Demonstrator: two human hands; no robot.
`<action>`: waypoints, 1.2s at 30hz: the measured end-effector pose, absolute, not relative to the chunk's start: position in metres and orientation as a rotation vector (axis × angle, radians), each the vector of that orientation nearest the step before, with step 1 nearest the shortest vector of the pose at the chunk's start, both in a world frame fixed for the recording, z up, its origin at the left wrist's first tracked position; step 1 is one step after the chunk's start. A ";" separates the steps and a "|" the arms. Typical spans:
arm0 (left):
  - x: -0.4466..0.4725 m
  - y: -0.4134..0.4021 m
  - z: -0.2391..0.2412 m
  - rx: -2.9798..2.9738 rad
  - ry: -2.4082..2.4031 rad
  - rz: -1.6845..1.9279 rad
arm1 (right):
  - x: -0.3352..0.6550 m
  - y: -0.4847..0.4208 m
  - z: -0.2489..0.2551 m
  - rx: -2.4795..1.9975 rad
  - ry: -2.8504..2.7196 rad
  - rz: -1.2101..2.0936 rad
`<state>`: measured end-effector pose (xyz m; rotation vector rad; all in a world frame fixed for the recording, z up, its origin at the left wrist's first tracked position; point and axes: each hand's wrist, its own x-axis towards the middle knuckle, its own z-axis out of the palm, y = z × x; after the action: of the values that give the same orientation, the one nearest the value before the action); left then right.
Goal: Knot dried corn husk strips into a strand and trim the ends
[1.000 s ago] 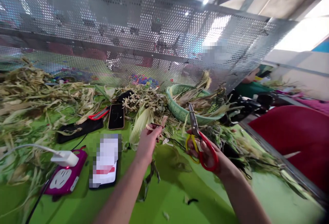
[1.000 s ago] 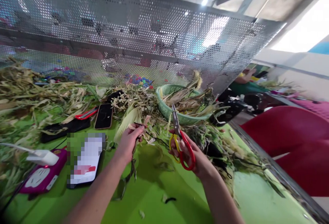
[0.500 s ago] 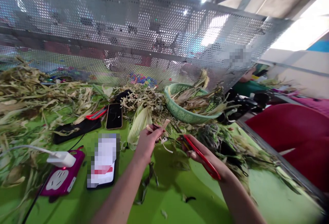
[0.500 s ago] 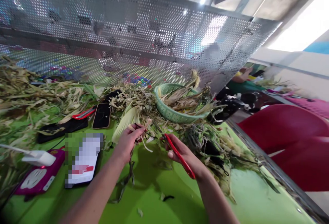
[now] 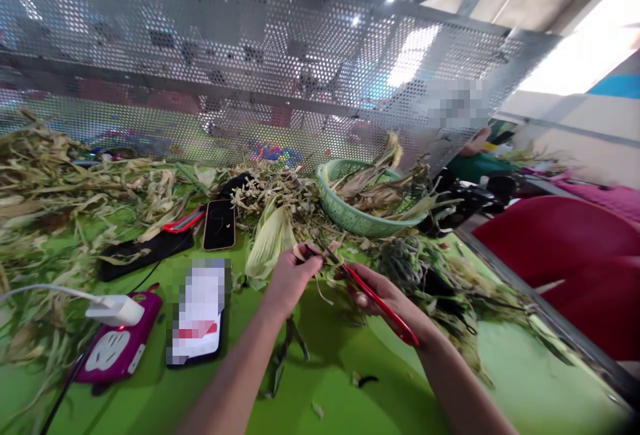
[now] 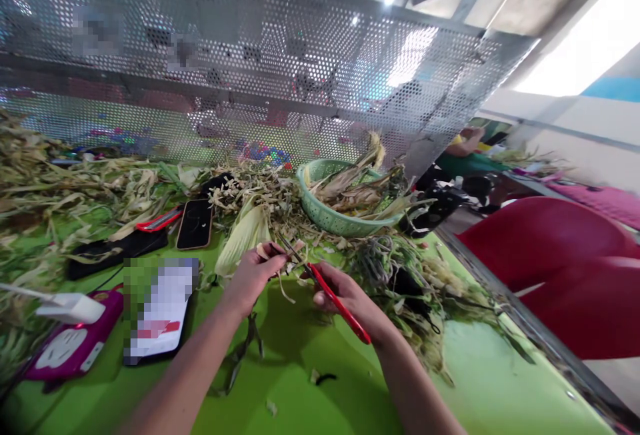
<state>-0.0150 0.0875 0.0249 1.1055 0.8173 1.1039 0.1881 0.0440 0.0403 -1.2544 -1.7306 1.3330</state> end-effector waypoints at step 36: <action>-0.014 0.090 0.024 0.919 0.762 1.126 | 0.195 0.040 0.033 -1.448 -1.752 1.081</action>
<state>-0.0143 0.0902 0.0238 0.9187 0.7619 1.1264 0.1948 0.0396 0.0333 -1.4479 -1.7525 1.0806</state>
